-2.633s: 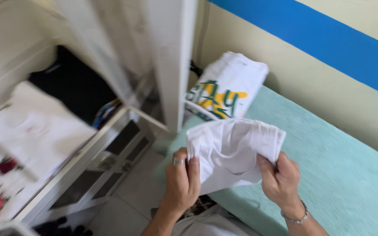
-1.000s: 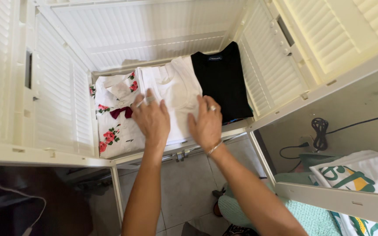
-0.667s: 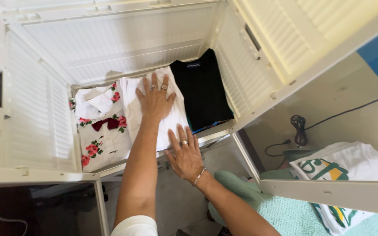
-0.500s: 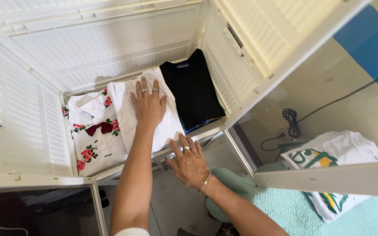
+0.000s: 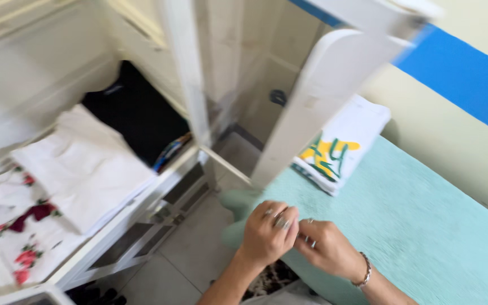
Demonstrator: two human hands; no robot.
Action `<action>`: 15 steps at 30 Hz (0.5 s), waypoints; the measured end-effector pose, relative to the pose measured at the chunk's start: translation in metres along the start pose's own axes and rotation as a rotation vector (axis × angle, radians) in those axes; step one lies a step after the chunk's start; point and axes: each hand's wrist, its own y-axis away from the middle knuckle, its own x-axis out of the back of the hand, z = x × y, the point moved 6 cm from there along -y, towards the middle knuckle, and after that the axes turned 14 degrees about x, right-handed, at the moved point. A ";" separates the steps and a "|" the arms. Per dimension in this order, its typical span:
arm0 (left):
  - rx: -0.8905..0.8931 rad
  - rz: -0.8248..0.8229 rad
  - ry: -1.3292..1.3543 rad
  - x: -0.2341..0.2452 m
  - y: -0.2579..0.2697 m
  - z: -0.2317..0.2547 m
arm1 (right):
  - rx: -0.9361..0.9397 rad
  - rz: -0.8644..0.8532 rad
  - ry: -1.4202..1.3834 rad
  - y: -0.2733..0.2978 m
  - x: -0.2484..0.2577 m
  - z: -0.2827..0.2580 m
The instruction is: The person folds several white t-shirts and a white tank top on a green towel-covered surface. They smooth and align each garment, fold sleeves and sides, then fold the body into a compact rectangle. The folded items are placed into a white cabinet shelf.
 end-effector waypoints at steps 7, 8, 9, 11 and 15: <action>-0.094 -0.291 -0.325 -0.131 -0.057 -0.002 | -0.281 0.238 -0.089 0.083 0.040 0.042; -0.090 -0.301 -0.355 -0.137 -0.063 -0.006 | -0.279 0.256 -0.107 0.090 0.042 0.045; -0.086 -0.310 -0.385 -0.141 -0.068 -0.008 | -0.276 0.274 -0.125 0.098 0.044 0.049; -0.058 -0.427 -0.416 -0.149 -0.073 -0.014 | -0.306 0.273 -0.162 0.111 0.045 0.060; -0.098 -0.412 -0.312 -0.146 -0.080 -0.005 | -0.394 0.368 -0.413 0.127 0.039 0.092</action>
